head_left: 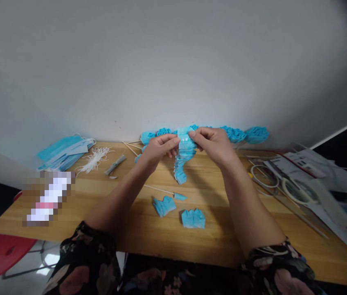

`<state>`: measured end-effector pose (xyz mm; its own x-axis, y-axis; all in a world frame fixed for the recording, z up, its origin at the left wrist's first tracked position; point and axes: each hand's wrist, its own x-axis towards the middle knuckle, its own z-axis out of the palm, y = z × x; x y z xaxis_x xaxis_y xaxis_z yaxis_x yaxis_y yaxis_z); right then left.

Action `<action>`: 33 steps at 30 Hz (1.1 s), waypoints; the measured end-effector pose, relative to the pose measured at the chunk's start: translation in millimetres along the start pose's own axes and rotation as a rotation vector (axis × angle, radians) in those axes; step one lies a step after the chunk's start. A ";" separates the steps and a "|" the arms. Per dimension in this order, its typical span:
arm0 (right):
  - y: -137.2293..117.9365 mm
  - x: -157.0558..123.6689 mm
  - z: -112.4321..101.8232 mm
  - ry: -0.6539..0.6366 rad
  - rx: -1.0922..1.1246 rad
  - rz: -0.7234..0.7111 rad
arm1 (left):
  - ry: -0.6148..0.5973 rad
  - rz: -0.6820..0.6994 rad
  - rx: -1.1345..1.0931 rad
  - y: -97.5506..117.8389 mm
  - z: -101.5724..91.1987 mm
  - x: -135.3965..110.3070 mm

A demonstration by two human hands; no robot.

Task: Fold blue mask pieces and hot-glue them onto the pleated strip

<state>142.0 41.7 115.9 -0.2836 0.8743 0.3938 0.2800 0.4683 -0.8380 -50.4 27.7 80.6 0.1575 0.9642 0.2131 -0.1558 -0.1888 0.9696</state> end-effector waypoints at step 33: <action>11.5 5.2 4.2 0.038 0.130 0.084 | 0.121 0.001 0.118 -6.5 2.4 2.3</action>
<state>139.9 51.1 106.7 -0.2291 0.9149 0.3323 0.1799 0.3753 -0.9093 -46.7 30.7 75.1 0.0375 0.9781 0.2047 -0.0394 -0.2032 0.9783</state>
